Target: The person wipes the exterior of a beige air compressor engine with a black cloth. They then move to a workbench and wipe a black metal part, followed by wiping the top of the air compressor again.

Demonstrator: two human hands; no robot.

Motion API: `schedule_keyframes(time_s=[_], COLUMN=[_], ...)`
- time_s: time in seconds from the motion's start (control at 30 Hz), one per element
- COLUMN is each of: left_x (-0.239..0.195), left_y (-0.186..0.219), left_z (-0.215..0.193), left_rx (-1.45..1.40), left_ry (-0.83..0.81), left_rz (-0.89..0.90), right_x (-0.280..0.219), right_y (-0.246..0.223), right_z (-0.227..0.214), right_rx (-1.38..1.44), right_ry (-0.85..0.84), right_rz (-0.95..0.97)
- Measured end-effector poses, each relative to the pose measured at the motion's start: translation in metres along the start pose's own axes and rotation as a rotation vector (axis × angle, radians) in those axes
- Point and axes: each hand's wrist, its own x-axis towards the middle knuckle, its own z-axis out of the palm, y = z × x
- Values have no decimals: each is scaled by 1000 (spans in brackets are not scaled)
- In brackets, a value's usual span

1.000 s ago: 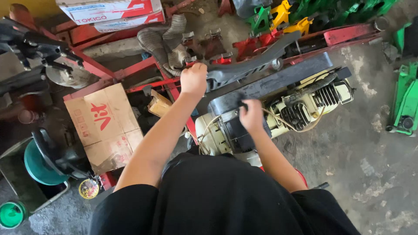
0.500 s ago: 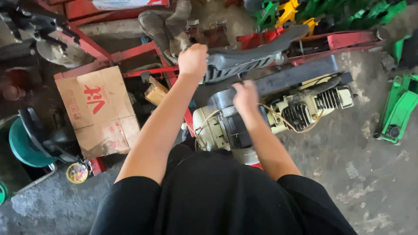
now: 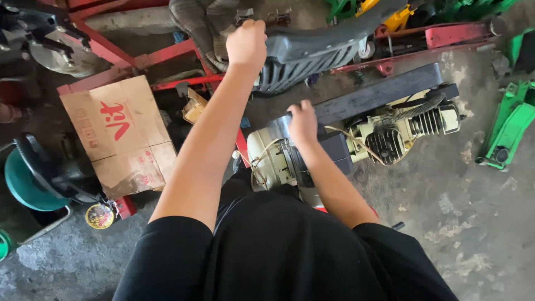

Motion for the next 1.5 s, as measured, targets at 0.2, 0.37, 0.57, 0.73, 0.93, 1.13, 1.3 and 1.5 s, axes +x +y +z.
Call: schedule_keyframes(time_s=[0.2, 0.37, 0.57, 0.73, 0.93, 1.13, 1.3, 1.5], left_x=[4, -5, 0, -9, -39, -84, -117, -132], left_y=[-1, 2, 6, 1, 22, 44, 62, 68], left_z=[-6, -9, -12, -5, -23, -25, -30, -22], left_rx=[-1, -11, -19, 10, 18, 16, 23, 48], left_ry=[30, 9, -12, -8, -48, -31, -96, -110], left_rz=[52, 52, 37, 40, 64, 79, 94, 183], right_x=[15, 40, 14, -21, -11, -5, -50, -175], right_y=[45, 117, 41, -6, 57, 143, 153, 74], right_z=[-53, -72, -43, -16, -46, -71, -53, -45], right_rx=[-110, -113, 20, 69, 54, -83, -4, 111], right_ry=[41, 174, 237, 97, 163, 235, 362, 262], right_rz=[2, 214, 106, -3, 9, 273, 293, 340])
